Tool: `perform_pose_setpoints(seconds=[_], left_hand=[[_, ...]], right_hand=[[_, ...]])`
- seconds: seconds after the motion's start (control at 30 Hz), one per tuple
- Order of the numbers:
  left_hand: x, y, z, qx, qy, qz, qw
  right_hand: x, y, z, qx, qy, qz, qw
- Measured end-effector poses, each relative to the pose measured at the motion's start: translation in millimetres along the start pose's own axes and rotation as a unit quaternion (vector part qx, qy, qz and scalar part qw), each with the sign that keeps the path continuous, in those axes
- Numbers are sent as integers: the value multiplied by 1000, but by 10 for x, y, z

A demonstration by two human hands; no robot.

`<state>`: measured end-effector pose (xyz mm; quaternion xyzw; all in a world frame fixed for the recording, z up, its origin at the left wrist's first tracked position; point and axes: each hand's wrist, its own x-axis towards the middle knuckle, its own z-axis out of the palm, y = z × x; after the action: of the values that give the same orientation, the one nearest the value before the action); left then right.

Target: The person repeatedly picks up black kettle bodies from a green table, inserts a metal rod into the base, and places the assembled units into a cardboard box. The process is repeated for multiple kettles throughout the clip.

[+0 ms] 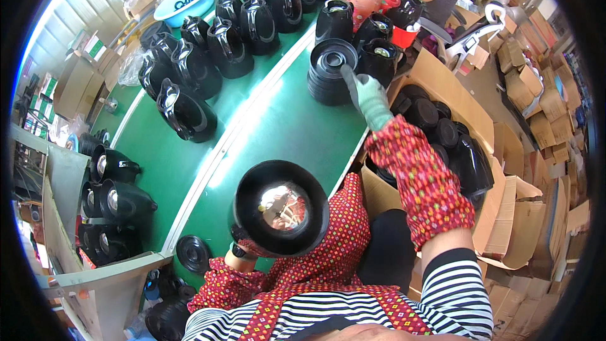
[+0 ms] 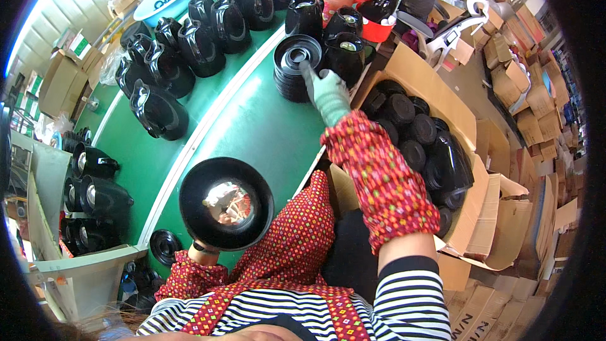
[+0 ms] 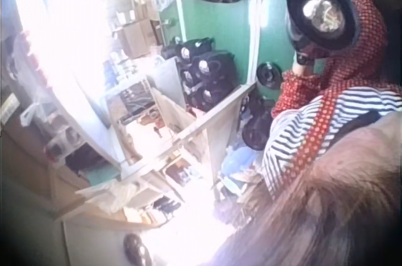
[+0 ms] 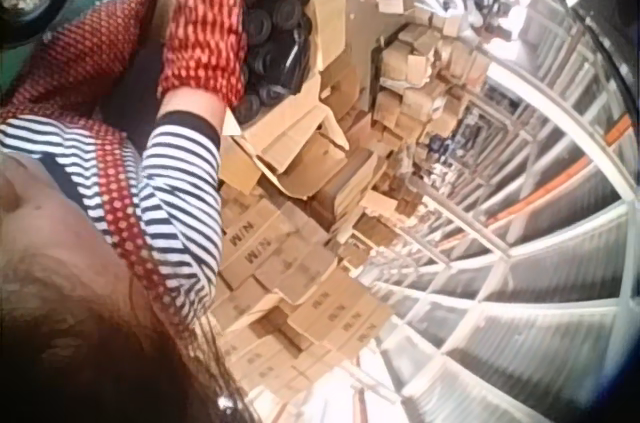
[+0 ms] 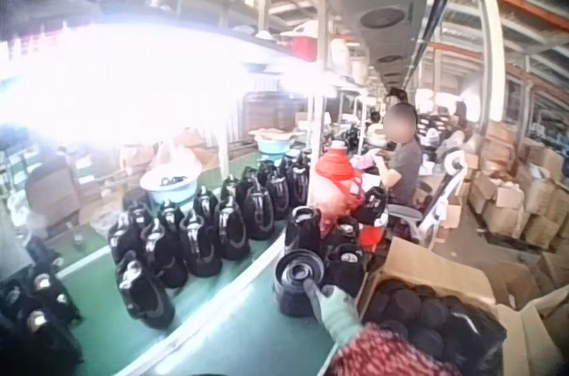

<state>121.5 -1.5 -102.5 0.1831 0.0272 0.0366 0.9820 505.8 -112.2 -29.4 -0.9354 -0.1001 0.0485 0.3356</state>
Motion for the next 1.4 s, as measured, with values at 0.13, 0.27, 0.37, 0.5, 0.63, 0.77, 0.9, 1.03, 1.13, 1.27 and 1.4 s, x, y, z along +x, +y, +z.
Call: perform_pose_setpoints(seconds=[0.13, 0.27, 0.37, 0.5, 0.63, 0.77, 0.9, 1.03, 1.13, 1.27, 1.4], left_hand=[[-103, 94, -116, -28, 16, 25, 999], [-125, 173, -196, -47, 13, 54, 997], [-95, 212, -169, -60, -10, 77, 995], [66, 97, 183, -20, 43, 127, 991], [235, -103, 393, 23, 30, 123, 992], [-3, -37, 1181, 897, 10, 56, 438], [-76, -551, 1057, 817, -12, 147, 557], [-173, -739, 986, 340, -17, -52, 939], [-291, -780, 1064, 205, -17, -125, 971], [-387, -776, 1018, 171, -24, -155, 973], [-431, -747, 1054, 174, -29, -167, 970]], right_hand=[[383, -251, -33, -171, -22, 32, 984], [384, -246, -143, -221, 51, -36, 973], [73, -236, -425, -82, 58, -123, 987], [-1011, 2, -588, 317, -85, -83, 941], [-2210, 468, -528, 394, -122, -22, 911], [-2991, 687, -642, 529, -96, 26, 843], [-3324, 540, -883, 679, -209, 84, 699], [-3661, 734, -846, 700, -232, 18, 675], [-3734, 1089, -654, 751, -268, -24, 602], [-3663, 1316, -921, 757, -229, -18, 612], [-3734, 985, -1493, 685, -98, -27, 722]])
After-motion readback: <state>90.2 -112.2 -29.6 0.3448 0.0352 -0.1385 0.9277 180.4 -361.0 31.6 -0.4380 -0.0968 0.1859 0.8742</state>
